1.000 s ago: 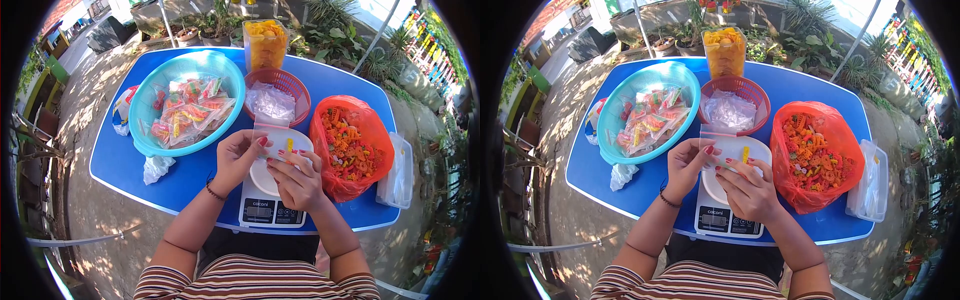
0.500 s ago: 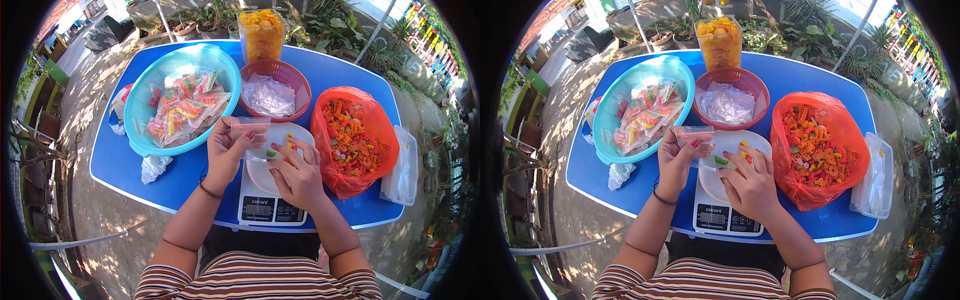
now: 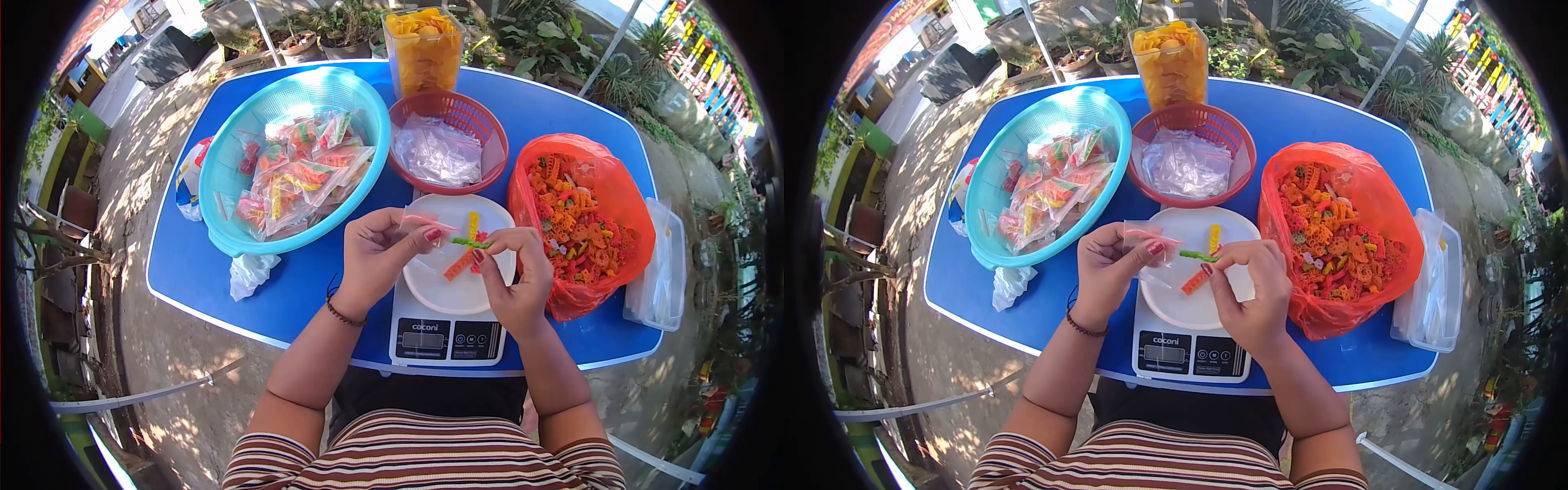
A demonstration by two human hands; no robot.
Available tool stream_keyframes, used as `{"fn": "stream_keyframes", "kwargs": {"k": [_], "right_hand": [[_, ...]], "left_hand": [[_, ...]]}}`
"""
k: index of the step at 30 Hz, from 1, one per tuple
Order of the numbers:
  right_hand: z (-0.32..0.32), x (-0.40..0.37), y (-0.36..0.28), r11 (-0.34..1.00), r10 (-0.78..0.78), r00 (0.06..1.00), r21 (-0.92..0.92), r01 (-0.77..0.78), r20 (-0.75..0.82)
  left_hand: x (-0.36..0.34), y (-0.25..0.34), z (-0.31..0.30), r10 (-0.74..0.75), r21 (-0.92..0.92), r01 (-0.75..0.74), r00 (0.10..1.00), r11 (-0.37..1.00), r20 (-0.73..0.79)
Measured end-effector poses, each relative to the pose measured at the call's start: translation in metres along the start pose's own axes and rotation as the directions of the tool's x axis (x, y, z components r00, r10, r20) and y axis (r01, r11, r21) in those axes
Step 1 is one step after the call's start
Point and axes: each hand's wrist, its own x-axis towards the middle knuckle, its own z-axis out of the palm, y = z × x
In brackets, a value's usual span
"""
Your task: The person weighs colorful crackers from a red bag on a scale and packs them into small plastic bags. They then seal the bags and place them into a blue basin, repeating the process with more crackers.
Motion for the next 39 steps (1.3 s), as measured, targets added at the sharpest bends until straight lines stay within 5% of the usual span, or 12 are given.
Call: {"fn": "stream_keyframes", "kwargs": {"k": [4,11,18,21,30,39], "right_hand": [[-0.001,-0.002,0.001,0.865,0.22,0.963,0.487,-0.118,-0.157],[0.0,-0.006,-0.001,0.818,0.172,0.963,0.575,-0.022,-0.207],[-0.002,-0.005,0.009,0.925,-0.02,1.0,0.38,0.023,-0.012],[0.0,-0.004,-0.001,0.895,0.065,0.996,0.445,-0.034,-0.053],[-0.005,0.005,-0.006,0.974,-0.225,0.973,-0.017,0.226,0.05],[-0.008,0.007,-0.005,0.973,-0.187,0.968,-0.104,0.206,0.166]], "left_hand": [[-0.002,-0.004,-0.001,0.005,0.024,-0.006,0.999,1.0,0.036],[-0.005,0.003,0.002,0.035,0.343,-0.097,0.983,0.934,0.18],[-0.007,0.012,0.01,0.049,0.389,-0.15,0.965,0.909,0.256],[-0.006,0.012,0.01,0.077,0.408,-0.178,0.965,0.896,0.251],[-0.007,0.012,0.01,0.084,0.391,-0.186,0.961,0.901,0.265],[-0.006,0.007,0.007,0.069,0.404,-0.17,0.965,0.899,0.252]]}}
